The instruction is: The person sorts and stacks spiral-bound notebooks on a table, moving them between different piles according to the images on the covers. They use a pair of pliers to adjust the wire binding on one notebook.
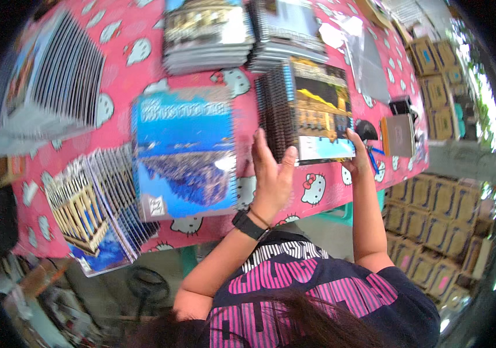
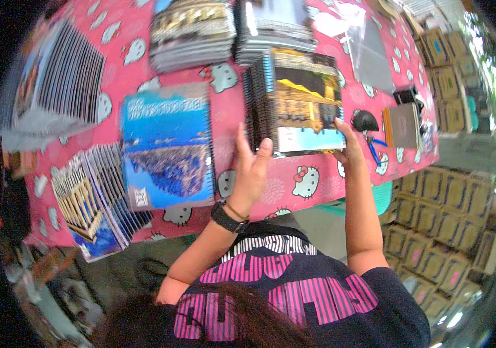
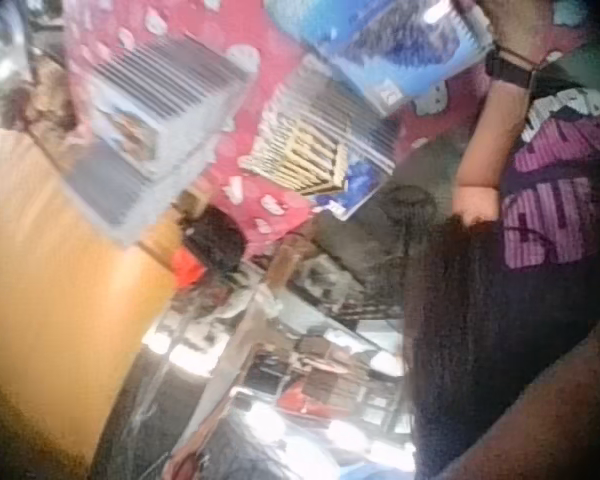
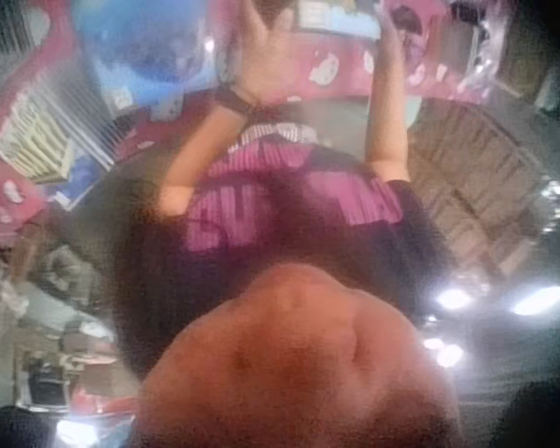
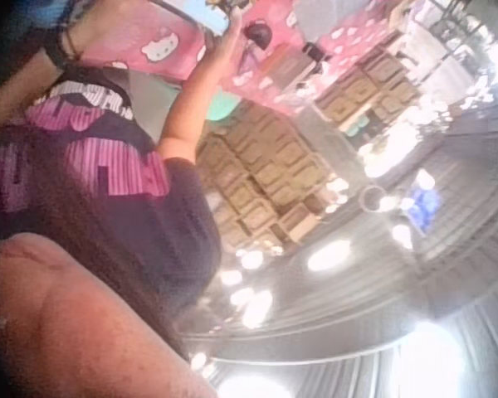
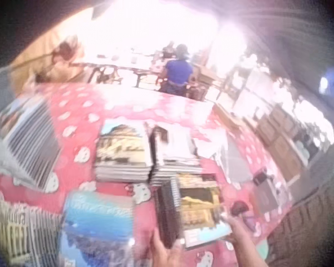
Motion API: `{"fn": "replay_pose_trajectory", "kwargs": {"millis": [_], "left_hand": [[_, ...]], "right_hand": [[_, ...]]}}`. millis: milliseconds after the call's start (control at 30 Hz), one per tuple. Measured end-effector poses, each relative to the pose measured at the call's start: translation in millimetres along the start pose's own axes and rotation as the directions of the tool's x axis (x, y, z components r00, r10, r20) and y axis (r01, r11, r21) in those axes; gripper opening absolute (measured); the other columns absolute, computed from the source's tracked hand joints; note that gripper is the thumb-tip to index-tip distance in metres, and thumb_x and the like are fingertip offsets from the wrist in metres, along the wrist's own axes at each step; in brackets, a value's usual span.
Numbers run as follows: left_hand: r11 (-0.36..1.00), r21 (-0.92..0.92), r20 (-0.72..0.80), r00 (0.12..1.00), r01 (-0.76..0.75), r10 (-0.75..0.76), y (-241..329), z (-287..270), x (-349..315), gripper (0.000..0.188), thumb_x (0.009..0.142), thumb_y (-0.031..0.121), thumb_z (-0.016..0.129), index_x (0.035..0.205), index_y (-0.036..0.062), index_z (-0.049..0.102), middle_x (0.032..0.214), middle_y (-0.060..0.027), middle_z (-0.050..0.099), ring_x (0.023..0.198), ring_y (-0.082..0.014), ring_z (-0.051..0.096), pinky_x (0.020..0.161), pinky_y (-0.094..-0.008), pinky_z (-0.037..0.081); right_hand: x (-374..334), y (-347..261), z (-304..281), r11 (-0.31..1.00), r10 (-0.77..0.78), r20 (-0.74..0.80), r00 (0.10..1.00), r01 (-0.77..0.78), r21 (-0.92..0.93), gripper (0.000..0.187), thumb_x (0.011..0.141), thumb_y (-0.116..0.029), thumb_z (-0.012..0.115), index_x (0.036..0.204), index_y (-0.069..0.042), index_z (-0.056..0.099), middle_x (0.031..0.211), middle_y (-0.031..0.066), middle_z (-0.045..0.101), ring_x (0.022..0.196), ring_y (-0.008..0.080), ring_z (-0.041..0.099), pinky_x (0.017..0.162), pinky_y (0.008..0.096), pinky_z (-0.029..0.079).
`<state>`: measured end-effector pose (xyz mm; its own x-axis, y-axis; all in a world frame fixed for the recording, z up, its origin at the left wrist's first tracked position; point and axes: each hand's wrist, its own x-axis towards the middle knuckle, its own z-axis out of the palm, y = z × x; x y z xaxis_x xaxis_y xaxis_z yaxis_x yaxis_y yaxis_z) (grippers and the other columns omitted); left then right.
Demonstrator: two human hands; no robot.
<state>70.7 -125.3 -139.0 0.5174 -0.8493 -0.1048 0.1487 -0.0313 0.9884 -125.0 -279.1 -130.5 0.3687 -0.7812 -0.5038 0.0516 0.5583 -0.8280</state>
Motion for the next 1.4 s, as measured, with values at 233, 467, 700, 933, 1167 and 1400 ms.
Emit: {"fn": "replay_pose_trajectory", "kwargs": {"millis": [233,467,700,933,1167,1400], "left_hand": [[0.913,-0.256,0.106,0.948,0.317,-0.299,37,11,47,0.061,0.089,0.039,0.045,0.131,-0.0010,0.028,0.126,-0.0167,0.043,0.112,-0.0228,0.046,0.094,-0.0332,0.037],[0.859,-0.345,0.144,0.926,0.378,-0.350,38,10,67,0.055,0.090,0.046,0.036,0.126,0.0048,0.040,0.119,-0.0121,0.052,0.103,-0.0262,0.055,0.088,-0.0389,0.045],[0.918,-0.258,-0.037,0.946,0.303,-0.322,18,-11,58,0.054,0.088,0.042,0.039,0.126,0.0043,0.040,0.120,-0.0126,0.051,0.105,-0.0282,0.053,0.089,-0.0408,0.043],[0.966,-0.035,-0.158,0.953,0.255,-0.257,23,-38,66,0.050,0.089,0.038,0.036,0.122,0.0011,0.044,0.117,-0.0125,0.053,0.103,-0.0271,0.054,0.089,-0.0398,0.043],[0.915,0.087,-0.268,0.894,0.394,-0.359,53,8,80,0.045,0.092,0.041,0.039,0.114,0.0027,0.049,0.107,-0.0103,0.059,0.094,-0.0228,0.059,0.080,-0.0356,0.048],[0.911,0.051,-0.262,0.886,0.410,-0.384,56,28,81,0.046,0.093,0.041,0.036,0.115,0.0027,0.049,0.105,-0.0108,0.059,0.086,-0.0213,0.061,0.071,-0.0356,0.051]], "right_hand": [[3,0,20,0.977,-0.155,0.137,0.978,0.172,-0.124,0.067,0.075,-0.029,0.061,0.131,-0.002,0.033,0.112,0.0112,0.053,0.099,0.0173,0.053,0.089,0.0285,0.040],[14,7,35,0.765,-0.153,0.278,0.948,0.292,-0.574,0.112,0.070,-0.069,0.048,0.136,0.005,-0.002,0.137,0.0363,-0.002,0.130,0.0458,-0.004,0.104,0.0530,0.003],[70,10,-34,0.979,-0.161,0.399,0.903,0.096,0.178,0.083,0.083,-0.064,0.035,0.137,-0.003,0.018,0.133,0.0220,0.034,0.128,0.0308,0.028,0.103,0.0439,0.021],[83,13,-62,0.914,-0.086,0.385,0.919,-0.082,0.398,0.066,0.090,-0.053,0.034,0.133,-0.002,0.028,0.132,0.0148,0.039,0.122,0.0236,0.037,0.098,0.0397,0.031],[71,7,-36,0.825,-0.529,0.330,0.782,0.564,-0.015,0.060,0.090,-0.041,0.041,0.134,-0.002,0.026,0.134,0.0160,0.037,0.127,0.0288,0.031,0.102,0.0454,0.024],[50,-18,6,0.672,-0.527,0.558,0.641,0.716,-0.189,0.059,0.090,-0.038,0.041,0.134,-0.001,0.028,0.140,0.0189,0.024,0.132,0.0285,0.020,0.103,0.0464,0.020]]}}
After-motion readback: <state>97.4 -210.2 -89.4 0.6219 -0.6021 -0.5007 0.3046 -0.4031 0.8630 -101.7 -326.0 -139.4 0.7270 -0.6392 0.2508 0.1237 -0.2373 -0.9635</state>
